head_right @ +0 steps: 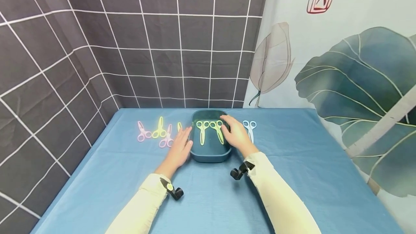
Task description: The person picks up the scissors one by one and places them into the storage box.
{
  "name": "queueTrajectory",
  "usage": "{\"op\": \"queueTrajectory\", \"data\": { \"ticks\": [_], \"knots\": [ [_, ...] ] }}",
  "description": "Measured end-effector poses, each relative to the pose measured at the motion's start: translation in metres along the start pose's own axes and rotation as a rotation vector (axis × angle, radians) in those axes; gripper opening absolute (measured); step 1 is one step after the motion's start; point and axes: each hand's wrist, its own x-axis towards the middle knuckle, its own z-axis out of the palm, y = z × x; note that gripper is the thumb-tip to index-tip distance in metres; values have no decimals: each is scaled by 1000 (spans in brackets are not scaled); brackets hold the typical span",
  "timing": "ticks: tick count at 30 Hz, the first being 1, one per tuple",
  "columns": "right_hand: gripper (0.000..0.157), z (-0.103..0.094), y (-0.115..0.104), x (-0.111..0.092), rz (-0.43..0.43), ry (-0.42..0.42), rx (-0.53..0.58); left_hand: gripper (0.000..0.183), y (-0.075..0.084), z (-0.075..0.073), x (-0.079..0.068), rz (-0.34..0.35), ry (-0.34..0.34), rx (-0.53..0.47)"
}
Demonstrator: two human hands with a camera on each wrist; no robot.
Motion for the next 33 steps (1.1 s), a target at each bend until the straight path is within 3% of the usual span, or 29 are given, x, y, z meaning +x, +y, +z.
{"op": "queueTrajectory", "data": {
  "ticks": [5, 8, 10, 15, 18, 22, 33],
  "knots": [
    [40, -1, 16, -15, 19, 161, -11, 56, 2, -3, 0, -24, -33, 9],
    [38, -7, 27, -20, 127, 248, -88, 56, 2, -2, 0, -38, -45, 13],
    [39, -12, 34, -23, 228, 252, -155, 56, 1, -1, 0, -45, -51, 14],
    [46, -23, 49, -29, 495, 111, -320, 57, 0, -1, 0, -35, -41, 12],
    [48, -27, 55, -32, 579, -14, -392, 56, 0, -2, 0, -25, -29, 9],
    [40, -29, 62, -32, 606, -101, -412, 56, -1, -1, -2, -19, -29, 1],
    [21, -35, 66, -17, 675, -190, -302, 57, -1, -3, 0, -24, -32, 7]
  ]
}}
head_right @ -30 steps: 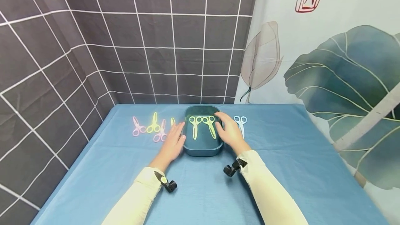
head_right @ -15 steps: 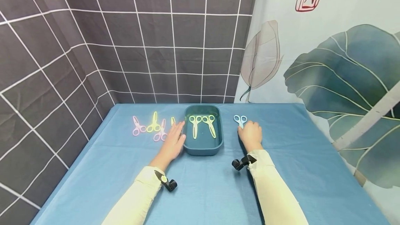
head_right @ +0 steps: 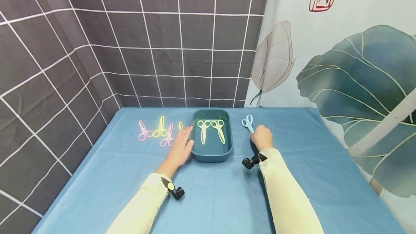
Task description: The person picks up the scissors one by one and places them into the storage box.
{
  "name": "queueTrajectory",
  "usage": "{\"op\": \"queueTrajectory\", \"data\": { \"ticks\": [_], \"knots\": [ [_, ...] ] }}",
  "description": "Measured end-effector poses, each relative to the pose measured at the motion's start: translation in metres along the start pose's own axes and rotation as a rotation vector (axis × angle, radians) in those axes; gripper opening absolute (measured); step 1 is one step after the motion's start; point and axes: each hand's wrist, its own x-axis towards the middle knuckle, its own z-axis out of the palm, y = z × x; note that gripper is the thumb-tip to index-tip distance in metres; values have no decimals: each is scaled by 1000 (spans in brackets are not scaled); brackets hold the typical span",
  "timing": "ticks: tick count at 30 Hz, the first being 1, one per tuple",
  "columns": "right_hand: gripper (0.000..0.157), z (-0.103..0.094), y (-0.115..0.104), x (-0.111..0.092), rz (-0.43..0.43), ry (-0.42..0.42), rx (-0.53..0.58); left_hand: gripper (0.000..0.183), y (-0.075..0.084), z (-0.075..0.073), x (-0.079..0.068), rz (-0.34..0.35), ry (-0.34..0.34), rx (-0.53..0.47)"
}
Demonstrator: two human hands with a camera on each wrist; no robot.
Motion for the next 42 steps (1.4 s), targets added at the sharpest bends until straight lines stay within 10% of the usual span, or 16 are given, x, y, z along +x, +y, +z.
{"op": "queueTrajectory", "data": {
  "ticks": [9, 19, 25, 35, 42],
  "knots": [
    [20, -5, -5, -2, -20, 78, 52, 57, 2, -2, 1, 2, -3, 0],
    [21, -53, -22, -3, -138, 251, 475, 57, 0, 0, 1, 13, 2, 3],
    [29, -68, -40, -2, -210, 207, 774, 56, 1, -1, 0, 12, 12, -9],
    [24, -71, -73, -3, -325, 228, 882, 56, 1, 0, -1, 7, 5, -3],
    [27, -62, -101, -11, -389, 59, 933, 56, 2, -3, -1, 5, 0, -2]
  ]
}}
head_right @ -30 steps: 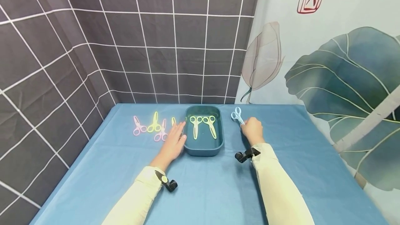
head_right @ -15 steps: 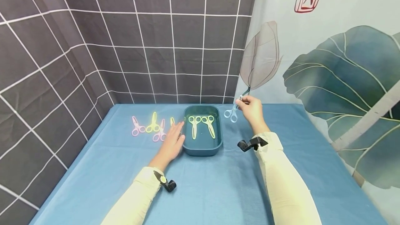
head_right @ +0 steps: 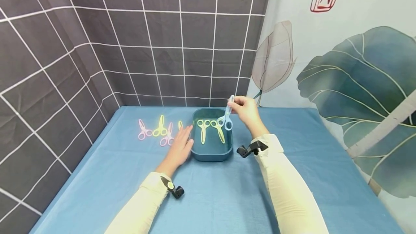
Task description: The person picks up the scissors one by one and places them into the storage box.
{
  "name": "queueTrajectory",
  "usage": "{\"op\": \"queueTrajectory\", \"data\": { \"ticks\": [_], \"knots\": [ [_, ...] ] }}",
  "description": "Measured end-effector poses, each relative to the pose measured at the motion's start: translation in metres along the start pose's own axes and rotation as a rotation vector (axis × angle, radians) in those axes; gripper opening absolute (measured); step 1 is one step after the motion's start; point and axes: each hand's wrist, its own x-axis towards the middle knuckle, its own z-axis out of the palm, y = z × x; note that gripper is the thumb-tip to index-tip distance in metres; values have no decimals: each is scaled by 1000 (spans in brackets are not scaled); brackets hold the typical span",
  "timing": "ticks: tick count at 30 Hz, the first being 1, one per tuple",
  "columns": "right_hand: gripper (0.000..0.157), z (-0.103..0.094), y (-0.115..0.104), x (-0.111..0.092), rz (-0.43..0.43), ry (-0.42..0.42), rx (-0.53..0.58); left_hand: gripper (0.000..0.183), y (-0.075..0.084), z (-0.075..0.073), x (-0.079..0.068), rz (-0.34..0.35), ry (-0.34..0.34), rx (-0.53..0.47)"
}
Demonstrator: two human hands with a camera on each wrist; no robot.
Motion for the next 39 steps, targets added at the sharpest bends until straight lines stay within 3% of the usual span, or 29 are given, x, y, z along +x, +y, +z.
{"op": "queueTrajectory", "data": {
  "ticks": [8, 14, 21, 31, 39],
  "knots": [
    [19, 48, 12, -8, 15, -190, -175, 56, 0, -1, 1, -4, 3, 5],
    [17, 68, 26, -19, 68, -292, -250, 56, 0, 0, 2, -14, -1, 8],
    [11, 74, 36, -25, 138, -333, -271, 57, 0, 1, 4, -22, -1, 9],
    [14, 74, 45, -27, 255, -336, -282, 57, 2, -2, 4, -12, -7, 0],
    [19, 77, 48, -25, 280, -387, -515, 56, 0, 1, 2, -12, -10, 3]
  ]
}}
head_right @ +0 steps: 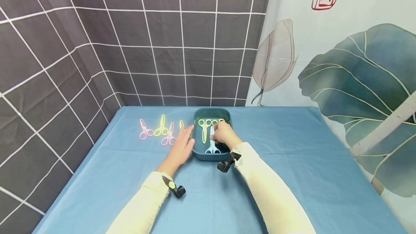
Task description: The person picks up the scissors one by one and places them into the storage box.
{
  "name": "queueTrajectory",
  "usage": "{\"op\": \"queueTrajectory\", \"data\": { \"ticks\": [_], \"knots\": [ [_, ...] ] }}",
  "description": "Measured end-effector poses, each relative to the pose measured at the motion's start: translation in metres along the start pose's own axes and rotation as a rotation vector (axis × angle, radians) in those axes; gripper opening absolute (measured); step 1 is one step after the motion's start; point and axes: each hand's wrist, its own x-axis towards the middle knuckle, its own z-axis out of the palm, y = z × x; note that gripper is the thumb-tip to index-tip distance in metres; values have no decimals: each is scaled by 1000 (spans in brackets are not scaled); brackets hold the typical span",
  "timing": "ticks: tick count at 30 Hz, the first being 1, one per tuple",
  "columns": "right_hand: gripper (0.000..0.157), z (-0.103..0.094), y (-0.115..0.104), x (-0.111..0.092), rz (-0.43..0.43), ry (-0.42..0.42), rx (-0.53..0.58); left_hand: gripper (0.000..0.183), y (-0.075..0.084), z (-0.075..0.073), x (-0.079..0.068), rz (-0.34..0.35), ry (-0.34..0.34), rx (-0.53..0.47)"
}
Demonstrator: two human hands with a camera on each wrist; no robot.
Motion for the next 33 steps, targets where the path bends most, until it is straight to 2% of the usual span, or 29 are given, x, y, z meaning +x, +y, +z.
{"op": "queueTrajectory", "data": {
  "ticks": [4, 6, 13, 14, 17, 18, 21, 24, 28, 33],
  "knots": [
    [48, 4, 2, 6, 28, -9, -93, 56, -1, 2, 0, -10, -3, 6],
    [51, 7, 3, 9, 38, -17, -134, 56, -1, 2, 0, -11, 1, 3],
    [48, 14, 7, 8, 55, -16, -194, 56, 0, 3, 0, -14, -9, -3],
    [44, 15, 7, 8, 50, -8, -200, 56, 0, 3, 0, -14, -8, -5],
    [19, 17, 7, 8, 29, 1, -240, 56, -1, 3, 0, -19, -7, -6],
    [18, 18, 7, 8, 24, 5, -248, 56, -2, 2, 0, -20, -8, -7],
    [41, 20, 8, 9, 12, 14, -259, 57, -2, 3, 0, -18, -10, -6],
    [49, 21, 9, 10, 9, 32, -256, 57, -3, 3, 0, -9, -6, -11],
    [41, 22, 9, 13, 28, 45, -271, 57, -3, 3, 0, -3, 0, -12],
    [20, 21, 8, 13, 11, 98, -293, 56, 0, 2, 0, -3, 11, -14]
  ]
}}
